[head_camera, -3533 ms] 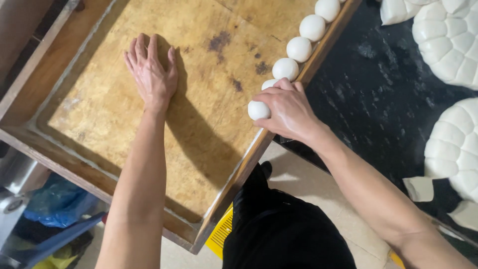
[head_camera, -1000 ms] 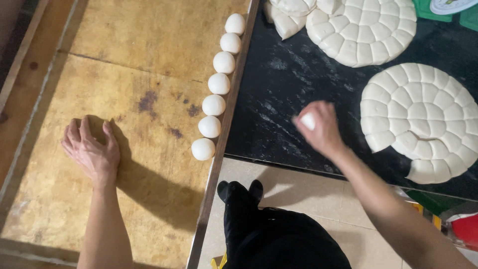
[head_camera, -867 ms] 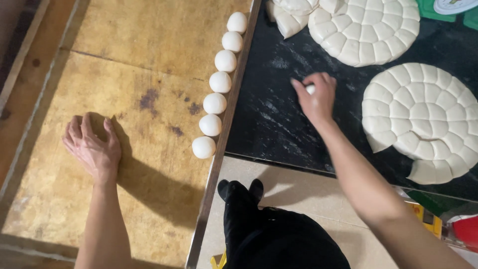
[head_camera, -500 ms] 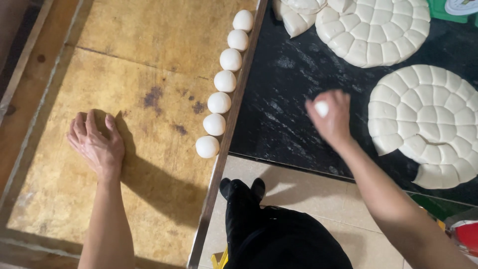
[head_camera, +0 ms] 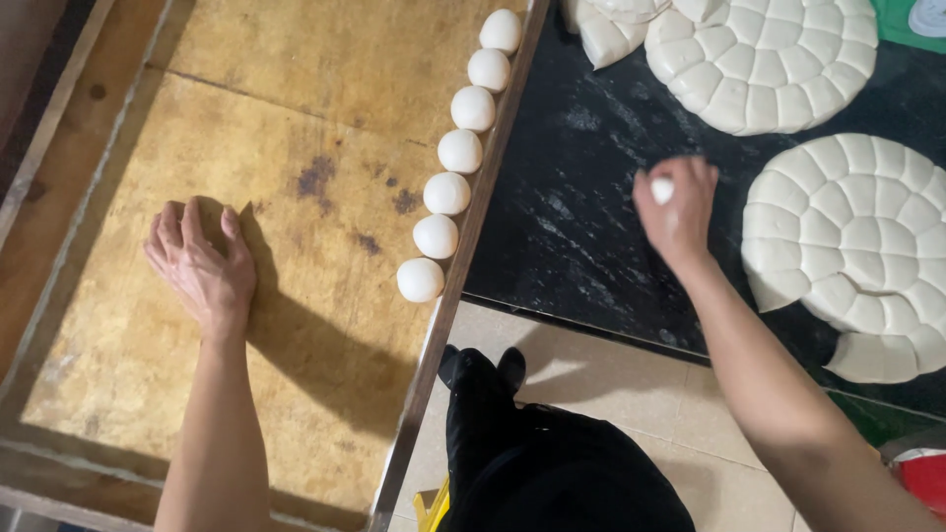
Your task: Shaping pre-cut dough pieces into small balls and arranging them in rows on a work surface
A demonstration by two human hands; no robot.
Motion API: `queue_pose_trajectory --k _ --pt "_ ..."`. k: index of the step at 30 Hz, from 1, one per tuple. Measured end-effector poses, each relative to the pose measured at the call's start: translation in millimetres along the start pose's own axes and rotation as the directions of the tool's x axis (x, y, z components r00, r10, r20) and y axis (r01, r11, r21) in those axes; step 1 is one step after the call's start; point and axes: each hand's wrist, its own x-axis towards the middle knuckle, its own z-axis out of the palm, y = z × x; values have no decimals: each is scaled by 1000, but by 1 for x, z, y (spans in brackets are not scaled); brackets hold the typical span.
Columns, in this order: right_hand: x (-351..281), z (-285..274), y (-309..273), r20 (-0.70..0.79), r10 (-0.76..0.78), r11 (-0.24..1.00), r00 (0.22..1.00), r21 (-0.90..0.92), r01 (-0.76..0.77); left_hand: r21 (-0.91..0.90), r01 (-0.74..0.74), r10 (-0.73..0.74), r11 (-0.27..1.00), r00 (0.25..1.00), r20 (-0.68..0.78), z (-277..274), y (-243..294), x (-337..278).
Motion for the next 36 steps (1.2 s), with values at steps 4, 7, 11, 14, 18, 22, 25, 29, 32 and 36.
queue_pose_trajectory --k 4,7,11,14,18,22,25,29,32,36 --pt "17 15 -29 -104 94 995 990 50 -89 -3 -6 6 1000 1000 -10 1 -2 -4" --pt "-8 -11 -62 26 -90 987 996 139 85 93 -118 127 989 987 -100 9 -11 -1" --pt "-27 -43 -51 256 301 926 919 151 -345 17 -98 100 995 987 -124 2 -8 0" --pt "-16 -58 -89 515 362 764 777 313 -564 27 -63 64 998 996 -53 -6 -2 0" --pt "5 -78 -209 565 -240 844 790 524 -118 2 60 -60 998 998 4 3 -5 1" --pt "2 -65 -297 526 -551 794 648 569 214 23 108 -109 994 993 50 10 -12 2" --pt "-14 -26 -317 609 -650 759 454 492 427 25 94 -95 995 995 27 12 -13 0" --pt "-26 3 -319 637 -652 736 411 403 544 -22 -46 45 999 998 -32 -12 -5 1" --pt "-15 -18 -298 576 -592 806 564 448 388 -65 -256 246 965 961 -126 -24 5 8" --pt "-11 -76 -228 454 -169 897 875 439 -55 -18 -242 241 970 969 -54 -8 -6 -1"
